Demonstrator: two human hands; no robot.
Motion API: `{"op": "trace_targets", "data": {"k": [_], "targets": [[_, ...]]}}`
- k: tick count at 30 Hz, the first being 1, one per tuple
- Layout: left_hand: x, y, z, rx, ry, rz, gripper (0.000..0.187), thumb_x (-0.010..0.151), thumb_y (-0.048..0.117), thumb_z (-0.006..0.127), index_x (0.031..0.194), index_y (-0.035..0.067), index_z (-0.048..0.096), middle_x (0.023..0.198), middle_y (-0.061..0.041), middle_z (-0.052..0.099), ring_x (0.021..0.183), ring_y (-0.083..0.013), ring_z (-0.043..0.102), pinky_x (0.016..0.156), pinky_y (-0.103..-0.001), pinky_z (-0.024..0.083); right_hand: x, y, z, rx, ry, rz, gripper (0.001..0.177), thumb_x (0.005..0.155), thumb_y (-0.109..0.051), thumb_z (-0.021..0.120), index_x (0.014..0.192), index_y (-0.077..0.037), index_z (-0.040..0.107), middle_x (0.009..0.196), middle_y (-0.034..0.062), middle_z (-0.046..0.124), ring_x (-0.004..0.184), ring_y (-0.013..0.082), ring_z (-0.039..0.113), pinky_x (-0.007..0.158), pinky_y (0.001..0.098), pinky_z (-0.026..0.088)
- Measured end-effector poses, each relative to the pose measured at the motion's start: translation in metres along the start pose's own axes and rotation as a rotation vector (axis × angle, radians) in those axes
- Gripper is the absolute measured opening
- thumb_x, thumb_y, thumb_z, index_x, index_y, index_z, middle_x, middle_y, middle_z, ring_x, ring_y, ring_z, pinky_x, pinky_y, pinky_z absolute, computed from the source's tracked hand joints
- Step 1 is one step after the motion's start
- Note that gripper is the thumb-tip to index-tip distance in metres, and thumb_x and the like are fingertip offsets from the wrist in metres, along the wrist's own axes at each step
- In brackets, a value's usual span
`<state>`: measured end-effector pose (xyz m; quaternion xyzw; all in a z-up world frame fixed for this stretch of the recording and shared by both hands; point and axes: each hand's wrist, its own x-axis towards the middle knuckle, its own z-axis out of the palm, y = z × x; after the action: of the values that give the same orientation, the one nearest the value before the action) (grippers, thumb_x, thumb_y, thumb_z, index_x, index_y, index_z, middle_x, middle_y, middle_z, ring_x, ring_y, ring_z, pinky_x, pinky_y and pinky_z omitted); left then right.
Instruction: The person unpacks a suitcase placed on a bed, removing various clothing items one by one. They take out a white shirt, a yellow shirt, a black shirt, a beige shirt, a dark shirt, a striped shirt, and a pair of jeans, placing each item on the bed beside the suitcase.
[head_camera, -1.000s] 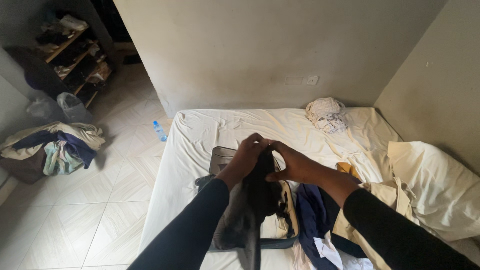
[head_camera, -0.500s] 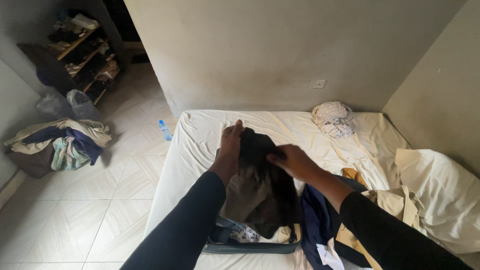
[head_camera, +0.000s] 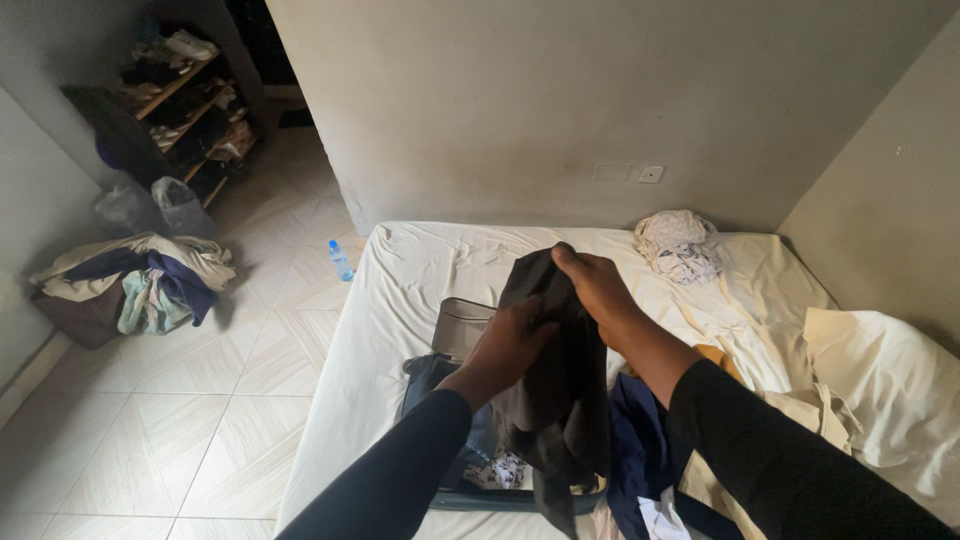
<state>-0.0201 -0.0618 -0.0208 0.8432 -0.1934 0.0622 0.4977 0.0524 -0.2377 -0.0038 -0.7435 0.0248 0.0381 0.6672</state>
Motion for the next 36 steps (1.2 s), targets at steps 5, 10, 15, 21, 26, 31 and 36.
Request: {"op": "trace_targets", "data": {"k": [5, 10, 15, 21, 26, 31, 36], "targets": [[0.015, -0.031, 0.003, -0.159, 0.237, -0.064, 0.038, 0.103, 0.034, 0.056, 0.106, -0.002, 0.068, 0.091, -0.024, 0.071, 0.086, -0.0353, 0.070, 0.078, -0.041, 0.052, -0.004, -0.011, -0.019, -0.198, -0.017, 0.064, 0.062, 0.104, -0.056, 0.062, 0.106, 0.005, 0.067, 0.079, 0.0128, 0.055, 0.070, 0.0260, 0.052, 0.064, 0.0424, 0.042], [0.041, -0.045, 0.001, -0.544, 0.278, -0.366, 0.047, 0.105, 0.039, 0.050, 0.103, -0.003, 0.069, 0.083, -0.013, 0.071, 0.078, -0.0224, 0.064, 0.076, -0.039, 0.053, -0.030, -0.033, -0.017, -0.448, -0.570, -0.125, 0.063, 0.080, -0.055, 0.078, 0.127, -0.016, 0.061, 0.098, -0.0055, 0.072, 0.090, 0.0120, 0.069, 0.077, 0.0335, 0.058], [0.053, -0.034, 0.006, -0.913, 0.202, -0.435, 0.049, 0.104, 0.041, 0.057, 0.118, -0.006, 0.063, 0.100, -0.012, 0.062, 0.090, -0.0214, 0.060, 0.080, -0.038, 0.052, -0.035, -0.013, -0.015, -0.583, -0.502, -0.384, 0.052, 0.082, -0.037, 0.079, 0.116, -0.001, 0.063, 0.093, 0.0083, 0.075, 0.086, 0.0210, 0.072, 0.078, 0.0391, 0.058], [0.039, 0.001, 0.004, -0.711, 0.139, -0.143, 0.078, 0.087, 0.044, 0.072, 0.145, 0.006, 0.037, 0.132, -0.021, 0.055, 0.116, -0.0304, 0.062, 0.096, -0.040, 0.052, -0.011, -0.014, -0.033, -0.138, -0.115, -0.171, 0.033, 0.100, -0.032, 0.059, 0.103, -0.002, 0.073, 0.085, 0.0076, 0.076, 0.075, 0.0179, 0.069, 0.069, 0.0321, 0.055], [-0.001, -0.010, 0.028, 0.040, 0.046, -0.180, 0.065, 0.080, 0.021, 0.074, 0.138, 0.001, 0.052, 0.135, -0.025, 0.059, 0.125, -0.0421, 0.057, 0.101, -0.047, 0.049, -0.006, -0.035, -0.037, 0.110, -0.140, -0.191, 0.032, 0.103, -0.032, 0.064, 0.101, -0.001, 0.071, 0.089, 0.0018, 0.070, 0.078, 0.0113, 0.063, 0.072, 0.0290, 0.054], [0.004, -0.065, 0.011, 0.162, 0.268, -0.360, 0.038, 0.077, 0.004, 0.058, 0.110, 0.008, 0.076, 0.101, -0.025, 0.073, 0.104, -0.0425, 0.069, 0.091, -0.050, 0.054, -0.001, -0.067, -0.062, 0.212, -0.046, -0.140, 0.027, 0.094, -0.031, 0.070, 0.099, -0.004, 0.070, 0.086, 0.0050, 0.071, 0.074, 0.0172, 0.068, 0.071, 0.0331, 0.057], [0.025, -0.074, -0.063, 0.103, 0.410, -0.450, 0.032, 0.080, 0.007, 0.054, 0.103, 0.007, 0.076, 0.092, -0.025, 0.073, 0.091, -0.0417, 0.072, 0.082, -0.049, 0.056, 0.009, -0.079, -0.131, 0.128, 0.210, -0.314, 0.021, 0.091, -0.019, 0.075, 0.102, -0.002, 0.075, 0.095, 0.0079, 0.076, 0.083, 0.0154, 0.071, 0.082, 0.0288, 0.056]]}}
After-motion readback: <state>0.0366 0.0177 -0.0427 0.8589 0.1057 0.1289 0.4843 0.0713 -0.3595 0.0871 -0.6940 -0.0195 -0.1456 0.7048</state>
